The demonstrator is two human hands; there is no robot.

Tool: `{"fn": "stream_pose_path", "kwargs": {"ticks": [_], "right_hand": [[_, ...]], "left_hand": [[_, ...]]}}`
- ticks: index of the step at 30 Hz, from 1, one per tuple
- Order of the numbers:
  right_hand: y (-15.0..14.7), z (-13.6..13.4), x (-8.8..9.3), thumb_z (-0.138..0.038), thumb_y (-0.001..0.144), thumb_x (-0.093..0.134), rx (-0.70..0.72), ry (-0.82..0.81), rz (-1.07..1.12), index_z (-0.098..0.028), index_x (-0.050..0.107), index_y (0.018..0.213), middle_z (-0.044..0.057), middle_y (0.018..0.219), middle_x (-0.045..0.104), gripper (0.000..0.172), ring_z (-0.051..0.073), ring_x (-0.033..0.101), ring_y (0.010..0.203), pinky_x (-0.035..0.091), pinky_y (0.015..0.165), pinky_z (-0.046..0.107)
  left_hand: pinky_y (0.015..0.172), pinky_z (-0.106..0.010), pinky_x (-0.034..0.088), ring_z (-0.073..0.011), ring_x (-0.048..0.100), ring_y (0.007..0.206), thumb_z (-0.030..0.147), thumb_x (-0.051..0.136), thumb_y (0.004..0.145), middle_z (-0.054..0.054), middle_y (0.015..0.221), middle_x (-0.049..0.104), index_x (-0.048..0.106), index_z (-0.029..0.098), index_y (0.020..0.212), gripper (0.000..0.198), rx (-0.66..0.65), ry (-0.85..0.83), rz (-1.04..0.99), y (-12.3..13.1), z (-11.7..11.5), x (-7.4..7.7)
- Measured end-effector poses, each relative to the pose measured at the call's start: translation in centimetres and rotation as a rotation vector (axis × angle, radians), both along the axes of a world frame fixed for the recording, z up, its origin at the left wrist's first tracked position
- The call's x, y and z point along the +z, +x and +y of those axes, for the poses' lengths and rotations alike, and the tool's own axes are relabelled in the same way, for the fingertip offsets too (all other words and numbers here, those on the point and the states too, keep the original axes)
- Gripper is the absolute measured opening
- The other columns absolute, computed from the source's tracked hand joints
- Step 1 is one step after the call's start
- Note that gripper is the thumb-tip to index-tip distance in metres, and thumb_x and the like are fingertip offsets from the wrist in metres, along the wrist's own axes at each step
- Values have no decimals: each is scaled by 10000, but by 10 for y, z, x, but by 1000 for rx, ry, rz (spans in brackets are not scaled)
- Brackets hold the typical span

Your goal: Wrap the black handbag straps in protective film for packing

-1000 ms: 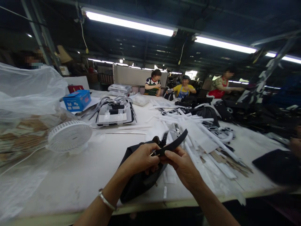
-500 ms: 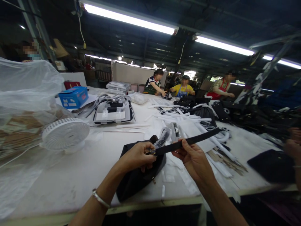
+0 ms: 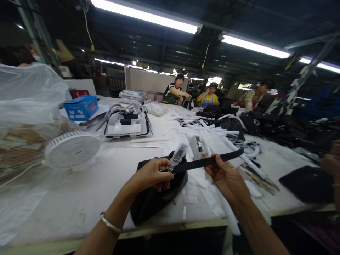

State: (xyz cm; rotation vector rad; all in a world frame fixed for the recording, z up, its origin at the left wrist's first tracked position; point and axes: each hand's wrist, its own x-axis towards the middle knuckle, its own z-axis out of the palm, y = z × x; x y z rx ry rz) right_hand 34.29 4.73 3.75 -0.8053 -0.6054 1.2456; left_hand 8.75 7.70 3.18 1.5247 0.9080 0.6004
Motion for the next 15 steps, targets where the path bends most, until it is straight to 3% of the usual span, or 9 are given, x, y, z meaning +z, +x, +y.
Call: {"fn": "stream_pose_path", "kwargs": {"ticks": [8,15], "right_hand": [[-4,-3,4,-313,520,943,-32,48,-41,-172,739,765,-3,713,725,348,124,678,645,603,601,213],[-27,-11,5,-344,577,909,156,64,-274,-171,750,770,5,714,713,304,126,662,641,573,635,222]], "left_hand": [[407,-161,432,-111,575,477,273,639,749,-13,615,669,562,143,1012,303,-3,-24,-11,-5,-1,-4],[404,-165,429,-107,555,486,252,592,755,22,581,609,600,152,947,217,57,51,22,5,-5,-11]]}}
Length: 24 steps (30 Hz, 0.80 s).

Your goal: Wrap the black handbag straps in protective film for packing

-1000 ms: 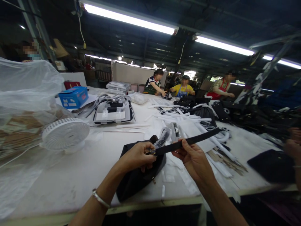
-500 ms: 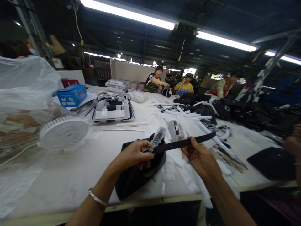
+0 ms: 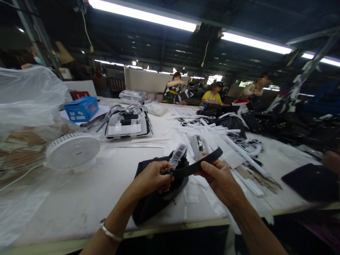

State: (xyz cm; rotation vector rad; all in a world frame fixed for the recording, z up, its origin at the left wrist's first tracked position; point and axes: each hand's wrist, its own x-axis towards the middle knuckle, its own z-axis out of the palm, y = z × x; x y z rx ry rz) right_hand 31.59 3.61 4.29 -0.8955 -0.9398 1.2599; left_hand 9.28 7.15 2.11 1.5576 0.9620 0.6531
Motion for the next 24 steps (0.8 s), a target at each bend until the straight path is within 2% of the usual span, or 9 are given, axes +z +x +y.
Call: {"fn": "stream_pose_path", "kwargs": {"ticks": [5,9,12,15,18,20,22,24], "right_hand": [[-13,-7,-2,-374,632,873,37,24,-226,-138,761,796,37,658,713,309,122,645,597,544,603,207],[-25,-1,-11,-403,597,880,-116,-32,-146,-130,748,780,43,668,720,353,157,667,553,577,563,262],[-34,2,-20,-418,620,860,-201,-1,-153,-131,749,784,55,688,732,349,185,690,576,602,586,296],[-44,-2,-27,-393,710,800,-308,132,-360,-161,766,851,61,731,754,274,217,719,646,614,637,322],[-52,-8,-30,-295,765,755,-382,443,-655,-214,780,868,45,829,772,134,224,732,753,605,757,336],[-57,-9,-31,-239,778,735,-409,614,-769,-233,781,868,31,856,773,101,215,729,785,591,797,324],[-62,-6,-33,-226,785,727,-424,641,-786,-237,779,877,21,837,771,106,201,724,755,590,770,308],[-67,-2,-36,-253,781,735,-398,550,-716,-232,776,873,20,832,769,103,198,718,747,590,750,304]], "left_hand": [[421,-178,437,-127,587,526,249,577,770,20,607,609,637,165,990,243,3,63,-21,6,-2,-1],[466,-206,455,-127,582,515,291,570,813,-4,666,662,591,155,1164,378,3,70,-49,2,-4,6],[503,-236,460,-137,584,509,396,470,906,-22,714,687,511,156,1294,458,-12,119,-32,-4,-8,10],[620,-282,490,-177,649,615,371,410,942,-15,773,702,460,223,1345,432,53,256,61,-8,-13,11],[706,-330,466,-230,678,736,333,417,942,-20,809,709,464,283,1338,401,223,416,330,-10,-19,11],[712,-345,451,-256,678,775,342,416,944,-34,830,710,458,287,1343,405,285,446,442,-12,-23,11],[719,-336,452,-253,676,801,338,416,945,-25,837,711,422,289,1370,428,248,429,391,-14,-25,12],[727,-315,458,-237,674,825,321,417,943,-8,832,711,390,291,1391,449,197,415,272,-15,-27,12]]}}
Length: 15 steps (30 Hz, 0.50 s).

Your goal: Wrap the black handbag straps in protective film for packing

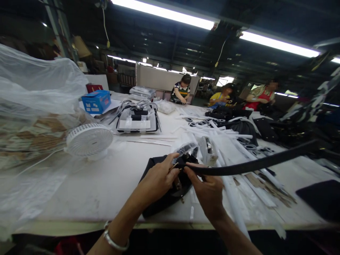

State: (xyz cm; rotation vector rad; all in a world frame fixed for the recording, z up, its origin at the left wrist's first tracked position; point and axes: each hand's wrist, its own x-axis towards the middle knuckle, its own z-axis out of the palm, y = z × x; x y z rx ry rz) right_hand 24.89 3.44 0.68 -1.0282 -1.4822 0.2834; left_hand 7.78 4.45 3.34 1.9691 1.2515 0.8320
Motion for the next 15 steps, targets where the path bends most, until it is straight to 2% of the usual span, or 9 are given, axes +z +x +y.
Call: {"fn": "stream_pose_path", "kwargs": {"ticks": [5,7,10,15], "right_hand": [[-6,7,-5,-383,743,780,215,-432,448,-187,767,897,49,829,769,249,218,718,748,590,711,325],[-6,7,-3,-402,725,799,301,-548,546,-164,769,899,70,846,769,296,218,716,761,581,719,321],[-5,6,2,-420,696,820,350,-622,603,-152,775,869,86,846,767,323,213,709,769,562,710,303],[-6,5,3,-438,655,843,269,-589,596,-159,787,842,61,759,749,341,167,650,684,514,640,267]], "left_hand": [[674,-285,457,-217,661,759,271,446,908,-14,834,711,389,250,1389,485,-7,-22,-131,-2,1,-3],[643,-277,449,-205,647,697,257,457,894,-7,802,706,385,244,1391,503,-8,-43,-160,-3,2,-5],[606,-269,440,-183,617,601,247,463,884,12,757,694,382,247,1387,509,-16,-61,-203,-5,4,-8],[579,-263,445,-155,584,508,245,475,880,32,732,691,363,265,1401,533,-44,-96,-247,-6,4,-7]]}}
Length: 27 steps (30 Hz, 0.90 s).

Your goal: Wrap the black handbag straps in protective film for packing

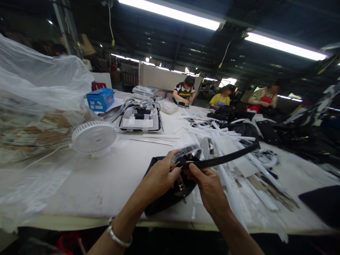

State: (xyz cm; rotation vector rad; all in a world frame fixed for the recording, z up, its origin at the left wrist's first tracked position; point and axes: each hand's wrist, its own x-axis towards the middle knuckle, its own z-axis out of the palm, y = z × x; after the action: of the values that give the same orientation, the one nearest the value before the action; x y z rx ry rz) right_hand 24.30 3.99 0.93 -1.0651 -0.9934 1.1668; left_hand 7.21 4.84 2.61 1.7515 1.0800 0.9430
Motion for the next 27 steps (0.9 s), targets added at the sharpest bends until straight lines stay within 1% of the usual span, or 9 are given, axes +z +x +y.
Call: {"fn": "stream_pose_path", "kwargs": {"ticks": [4,9,14,17,20,22,24,25,27], "right_hand": [[-3,-1,0,-426,651,845,-20,29,-15,-169,793,842,39,719,732,325,154,611,646,501,611,266],[-8,-3,2,-429,660,834,-15,30,-31,-186,794,837,24,696,731,304,171,642,645,527,592,272],[-10,-6,4,-441,722,784,-13,75,-139,-201,786,908,47,809,763,303,233,695,745,571,651,331],[-9,-9,5,-387,768,752,-96,267,-396,-235,787,926,58,927,764,222,266,697,873,571,802,393],[-9,-12,1,-289,807,718,-149,546,-633,-271,785,939,55,946,752,148,264,683,914,551,867,408],[-9,-16,-5,-216,839,674,-98,681,-719,-284,766,1019,58,960,741,213,255,678,915,557,848,397],[-6,-21,-10,-141,864,612,-22,783,-781,-290,715,1150,68,1023,729,338,247,669,953,556,856,392],[-3,-23,-11,-112,874,577,19,819,-807,-291,688,1198,72,1052,722,387,242,666,972,555,864,387],[4,-23,-7,-83,894,515,70,841,-842,-290,670,1219,73,1062,712,416,224,665,976,558,851,362]], "left_hand": [[605,-267,470,-161,618,539,239,489,874,30,745,691,301,257,1453,610,-6,-18,-13,0,-2,1],[631,-283,490,-174,645,564,254,503,872,28,752,702,230,236,1495,680,-14,-38,-30,0,-2,2],[618,-283,479,-179,636,545,254,504,868,20,737,708,231,229,1500,689,-23,-26,-21,-1,-2,2],[623,-284,468,-184,625,536,238,501,857,27,718,700,285,259,1474,654,-14,2,6,-1,-3,1],[633,-286,446,-201,623,580,220,499,844,4,728,686,381,262,1426,596,87,67,74,2,-4,1],[651,-295,427,-218,626,634,205,481,847,-20,737,673,401,239,1420,579,196,105,159,4,-4,0],[669,-301,410,-226,624,683,193,458,860,-29,740,659,381,225,1437,582,263,142,226,5,-4,-2],[674,-300,405,-222,620,696,189,451,867,-27,746,654,360,228,1449,590,257,159,230,4,-4,-3],[670,-284,410,-196,608,684,187,451,879,-4,750,647,311,249,1470,611,156,164,155,1,-5,-5]]}}
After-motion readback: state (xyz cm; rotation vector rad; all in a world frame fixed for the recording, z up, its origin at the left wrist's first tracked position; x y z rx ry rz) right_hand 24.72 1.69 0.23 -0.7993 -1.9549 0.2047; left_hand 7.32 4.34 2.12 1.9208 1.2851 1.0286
